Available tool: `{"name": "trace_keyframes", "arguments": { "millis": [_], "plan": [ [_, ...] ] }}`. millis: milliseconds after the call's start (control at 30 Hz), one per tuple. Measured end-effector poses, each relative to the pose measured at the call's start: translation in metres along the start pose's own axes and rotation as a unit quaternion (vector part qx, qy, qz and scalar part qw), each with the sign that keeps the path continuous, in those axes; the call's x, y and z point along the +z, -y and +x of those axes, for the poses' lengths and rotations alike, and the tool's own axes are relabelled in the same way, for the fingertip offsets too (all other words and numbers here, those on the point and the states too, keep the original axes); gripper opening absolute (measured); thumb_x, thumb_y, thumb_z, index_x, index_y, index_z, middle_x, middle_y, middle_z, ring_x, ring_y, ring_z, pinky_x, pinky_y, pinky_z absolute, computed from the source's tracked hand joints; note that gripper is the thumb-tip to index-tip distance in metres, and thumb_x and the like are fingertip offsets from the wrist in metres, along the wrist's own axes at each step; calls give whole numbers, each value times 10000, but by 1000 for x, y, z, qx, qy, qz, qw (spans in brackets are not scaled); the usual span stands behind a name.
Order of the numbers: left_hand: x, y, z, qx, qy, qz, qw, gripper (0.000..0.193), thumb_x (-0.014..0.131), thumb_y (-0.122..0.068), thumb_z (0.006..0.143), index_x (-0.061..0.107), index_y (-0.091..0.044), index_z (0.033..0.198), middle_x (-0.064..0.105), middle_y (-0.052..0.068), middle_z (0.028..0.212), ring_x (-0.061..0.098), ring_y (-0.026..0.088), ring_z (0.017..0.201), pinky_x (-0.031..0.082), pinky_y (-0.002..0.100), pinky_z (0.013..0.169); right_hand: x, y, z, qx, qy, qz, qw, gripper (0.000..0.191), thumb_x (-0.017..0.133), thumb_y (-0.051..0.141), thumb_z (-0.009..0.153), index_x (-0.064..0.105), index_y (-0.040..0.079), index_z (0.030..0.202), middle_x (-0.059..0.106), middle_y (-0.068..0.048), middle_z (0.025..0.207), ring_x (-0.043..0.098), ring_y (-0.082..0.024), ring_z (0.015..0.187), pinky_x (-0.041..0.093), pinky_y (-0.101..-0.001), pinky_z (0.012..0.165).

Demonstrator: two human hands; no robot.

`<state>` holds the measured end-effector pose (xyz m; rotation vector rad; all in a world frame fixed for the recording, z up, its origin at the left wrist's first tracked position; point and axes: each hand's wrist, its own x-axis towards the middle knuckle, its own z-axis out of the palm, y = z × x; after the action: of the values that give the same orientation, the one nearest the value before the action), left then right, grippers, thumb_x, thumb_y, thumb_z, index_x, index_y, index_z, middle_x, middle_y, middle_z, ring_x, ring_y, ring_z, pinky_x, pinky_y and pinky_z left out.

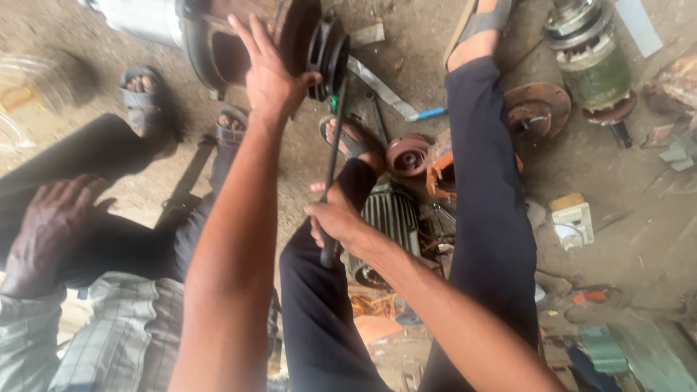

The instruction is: The person sits on the floor of a workshop and repairs a water pump joined to an electric motor. They use a spanner to loosen and remove bolts from the pump housing, reposition the pump, and continue loosening fasteners, at one point taking a pair of scissors from another person.

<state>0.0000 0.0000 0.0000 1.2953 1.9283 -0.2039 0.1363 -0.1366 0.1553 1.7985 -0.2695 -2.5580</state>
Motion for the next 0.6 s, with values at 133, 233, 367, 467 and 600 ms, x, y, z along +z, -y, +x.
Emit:
{"name": "trace_keyframes", "arguments": {
  "millis": [133,233,367,467,600],
  "plan": [
    [-13,10,8,53,-19,-22,998,1435,1053,-346,673,20,12,1601,-184,316,1634,644,499,1158,582,436,927,-12,-50,46,-9,-43,-23,999,515,558,55,905,394,188,1375,464,-53,640,469,-151,418,399,-335,367],
    [-10,27,9,67,-36,-20,997,1421,1054,-352,709,27,17,1619,-161,315,1658,655,499,1169,594,437,936,-47,-91,87,-34,-103,-90,990,462,551,49,933,470,210,1358,406,-95,650,411,-229,435,305,-415,393],
    [10,41,22,38,-28,-45,998,1365,1037,-342,626,104,35,1548,-14,363,1616,677,490,1078,596,431,890,-81,-110,131,-250,-206,-321,890,390,574,14,889,537,167,1246,680,-157,851,700,-292,738,536,-450,653],
    [32,66,23,59,6,-14,998,1098,988,-432,717,308,-38,1483,331,244,1568,705,450,1134,607,442,948,-82,-130,137,-309,-234,-318,865,357,555,18,903,525,135,1239,687,-212,934,697,-358,841,536,-479,723],
    [36,66,30,27,25,20,999,1291,952,-599,746,186,7,1590,437,232,1516,687,465,1196,576,471,990,-81,-101,121,-171,-236,-307,906,328,542,64,926,543,139,1246,673,-200,845,682,-360,767,512,-483,671]
  ]
}}
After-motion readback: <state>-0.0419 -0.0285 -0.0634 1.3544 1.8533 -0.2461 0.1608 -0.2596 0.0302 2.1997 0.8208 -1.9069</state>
